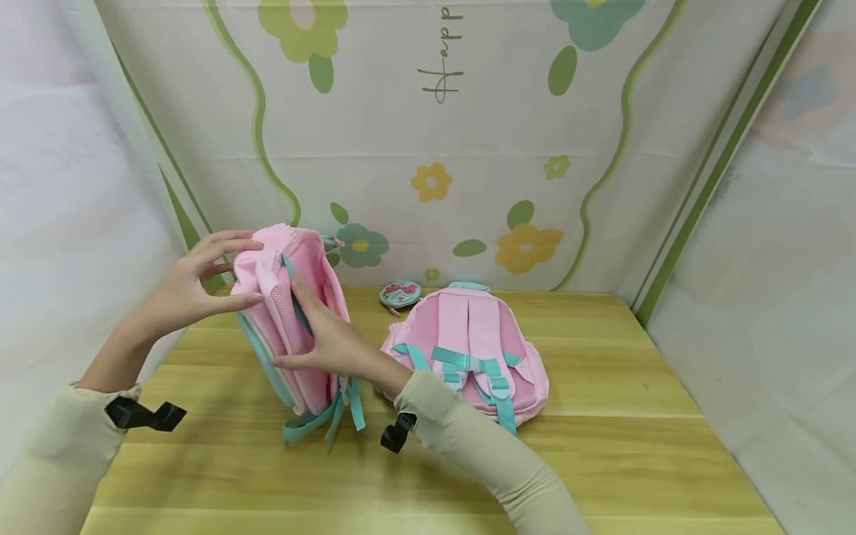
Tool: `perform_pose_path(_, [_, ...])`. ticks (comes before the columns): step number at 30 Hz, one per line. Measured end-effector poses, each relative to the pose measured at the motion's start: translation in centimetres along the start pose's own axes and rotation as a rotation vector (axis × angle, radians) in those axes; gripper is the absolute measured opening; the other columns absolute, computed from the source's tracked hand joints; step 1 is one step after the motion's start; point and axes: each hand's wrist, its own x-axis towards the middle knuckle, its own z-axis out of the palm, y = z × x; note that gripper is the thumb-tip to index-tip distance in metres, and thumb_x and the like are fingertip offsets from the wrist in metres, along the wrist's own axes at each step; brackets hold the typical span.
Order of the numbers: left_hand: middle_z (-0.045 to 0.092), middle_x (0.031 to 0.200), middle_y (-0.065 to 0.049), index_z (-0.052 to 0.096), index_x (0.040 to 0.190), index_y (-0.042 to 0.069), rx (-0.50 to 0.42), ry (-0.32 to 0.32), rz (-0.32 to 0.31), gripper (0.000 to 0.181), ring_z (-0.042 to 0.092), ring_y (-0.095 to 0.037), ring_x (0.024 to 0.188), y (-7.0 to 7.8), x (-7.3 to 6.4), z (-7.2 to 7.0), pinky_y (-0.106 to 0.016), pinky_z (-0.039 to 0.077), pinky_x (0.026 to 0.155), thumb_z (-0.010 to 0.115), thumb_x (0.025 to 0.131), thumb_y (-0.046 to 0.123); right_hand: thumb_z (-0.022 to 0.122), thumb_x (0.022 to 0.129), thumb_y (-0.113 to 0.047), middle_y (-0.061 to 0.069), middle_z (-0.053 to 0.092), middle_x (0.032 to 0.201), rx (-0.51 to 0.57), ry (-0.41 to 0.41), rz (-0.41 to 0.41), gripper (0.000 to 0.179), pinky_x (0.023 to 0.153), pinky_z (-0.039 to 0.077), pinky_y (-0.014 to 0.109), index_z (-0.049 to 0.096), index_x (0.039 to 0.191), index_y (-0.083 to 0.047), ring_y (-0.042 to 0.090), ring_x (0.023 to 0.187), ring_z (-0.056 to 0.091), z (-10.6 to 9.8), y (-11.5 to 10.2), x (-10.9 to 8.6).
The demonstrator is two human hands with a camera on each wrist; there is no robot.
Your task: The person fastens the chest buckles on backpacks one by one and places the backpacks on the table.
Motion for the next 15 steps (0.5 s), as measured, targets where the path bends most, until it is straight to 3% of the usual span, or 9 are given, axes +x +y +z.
perform_pose_path(4, [0.037,0.158,-0.008,0.058,0.143,0.015,-0.002,-0.008,-0.006,0.071,0.038,-0.011,0.135,-0.1,0.0,-0.1,-0.004,0.039,0.097,0.087,0.078,0.006,0.083,0.084,-0.042,-0.012,0.005,0.171,-0.009,-0.011,-0.006,0.118,0.120,0.035,0.047,-0.005,0.163,-0.036,0.016,0.155,0.023,0.1,0.3,-0.2])
perform_pose_path(15, [0.040,0.157,-0.008,0.059,0.140,0.011,-0.024,0.003,-0.002,0.067,0.039,0.000,0.134,-0.6,-0.3,-0.3,-0.004,0.041,0.098,0.085,0.079,0.002,0.082,0.084,-0.045,-0.006,0.009,0.172,-0.049,-0.029,0.021,0.115,0.121,0.034,0.048,0.002,0.165,-0.030,0.020,0.156,0.023,0.2,0.7,-1.2])
